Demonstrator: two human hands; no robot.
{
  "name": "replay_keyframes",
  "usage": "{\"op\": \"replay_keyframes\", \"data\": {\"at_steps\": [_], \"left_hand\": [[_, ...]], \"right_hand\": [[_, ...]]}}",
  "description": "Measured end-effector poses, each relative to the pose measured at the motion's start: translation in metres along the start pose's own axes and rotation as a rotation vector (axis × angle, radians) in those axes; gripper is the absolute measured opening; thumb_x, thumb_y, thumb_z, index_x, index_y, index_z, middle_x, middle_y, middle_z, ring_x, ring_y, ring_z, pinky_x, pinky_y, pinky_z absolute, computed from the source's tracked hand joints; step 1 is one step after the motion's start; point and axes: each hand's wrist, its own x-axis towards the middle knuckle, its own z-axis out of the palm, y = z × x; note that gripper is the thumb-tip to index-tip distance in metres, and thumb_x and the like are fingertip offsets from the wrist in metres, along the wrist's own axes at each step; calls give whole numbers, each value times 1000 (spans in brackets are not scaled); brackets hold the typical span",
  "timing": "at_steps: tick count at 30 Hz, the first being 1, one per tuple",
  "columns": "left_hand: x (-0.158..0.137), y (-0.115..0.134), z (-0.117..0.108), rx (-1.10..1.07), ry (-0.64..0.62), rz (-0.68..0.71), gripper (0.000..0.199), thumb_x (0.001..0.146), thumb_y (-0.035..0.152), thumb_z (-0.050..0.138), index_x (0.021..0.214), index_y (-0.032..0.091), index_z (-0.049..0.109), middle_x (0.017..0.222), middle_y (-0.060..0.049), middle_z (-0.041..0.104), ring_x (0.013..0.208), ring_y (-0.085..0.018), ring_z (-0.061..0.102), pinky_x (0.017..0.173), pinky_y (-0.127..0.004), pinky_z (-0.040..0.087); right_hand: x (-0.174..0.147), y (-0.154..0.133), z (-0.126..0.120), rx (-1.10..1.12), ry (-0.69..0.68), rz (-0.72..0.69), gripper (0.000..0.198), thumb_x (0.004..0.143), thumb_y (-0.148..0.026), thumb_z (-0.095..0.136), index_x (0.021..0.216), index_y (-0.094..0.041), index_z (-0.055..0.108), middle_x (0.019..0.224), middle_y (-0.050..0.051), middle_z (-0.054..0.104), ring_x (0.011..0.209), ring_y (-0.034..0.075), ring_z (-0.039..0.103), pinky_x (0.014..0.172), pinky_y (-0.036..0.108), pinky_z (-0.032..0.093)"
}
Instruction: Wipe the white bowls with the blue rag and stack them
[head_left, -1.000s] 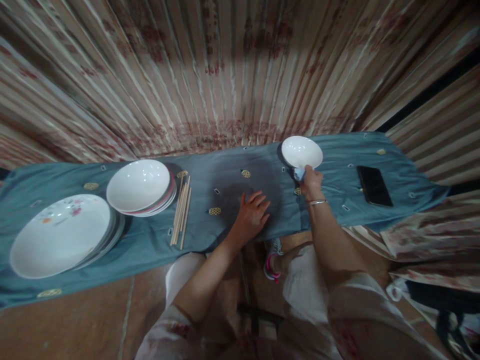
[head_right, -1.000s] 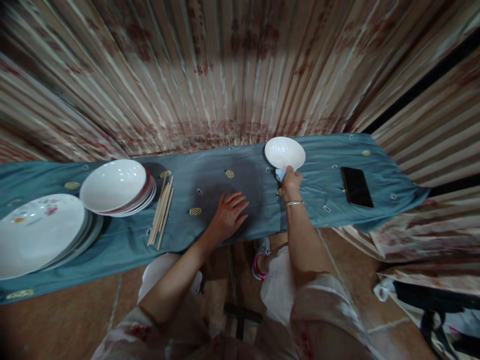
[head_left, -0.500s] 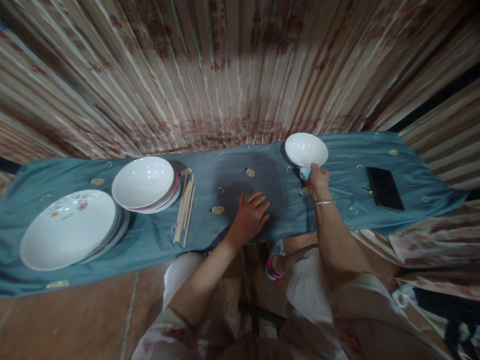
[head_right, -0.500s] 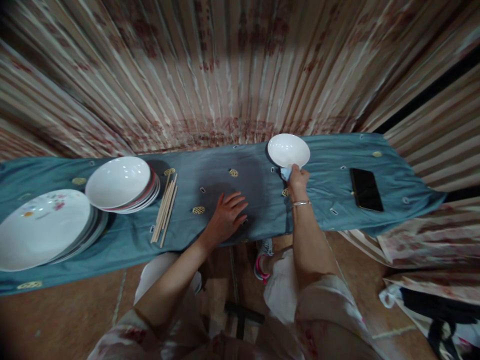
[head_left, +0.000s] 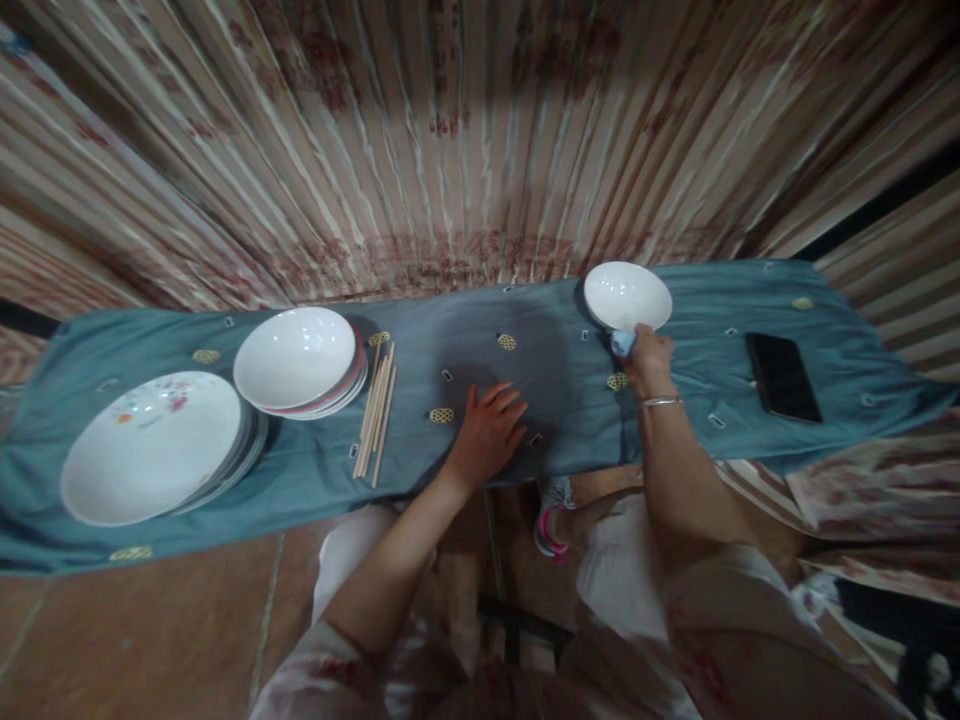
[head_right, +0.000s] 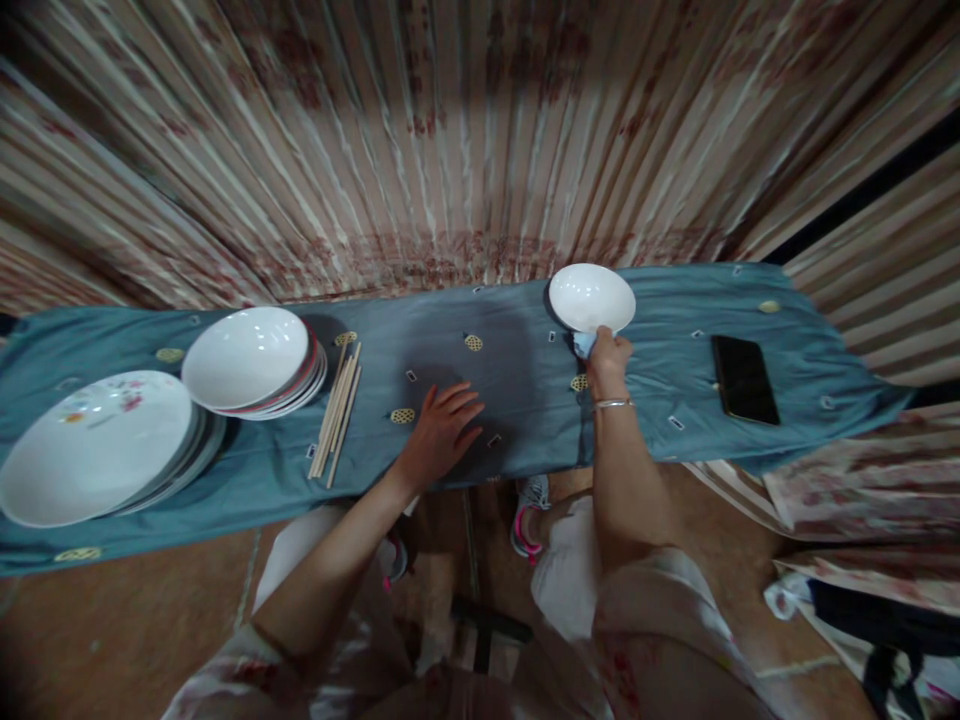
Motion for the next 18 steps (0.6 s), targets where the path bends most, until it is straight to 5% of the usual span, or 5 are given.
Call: {"op": "replay_keyframes", "data": {"at_steps": [10,18], "left_hand": [[-7,-8,-4,-5,21,-27,33,94,18,63,126,21,68,139,-14,67,144,-29,50,121,-67,31],[-21,-24,-10,1,93,-74,33,94,19,62,126,18,68,140,-16,66,142,-31,52,122,-65,33]], "right_hand": [[-14,-10,10,-85,57,72,28,89,-13,58,63,-19,48,55,-9,48,48,5,46,40,12,41],[-37,-15,2,-40,24,146,25,97,-36,60,80,-19,56,65,-6,58,48,7,54,39,16,48]]}}
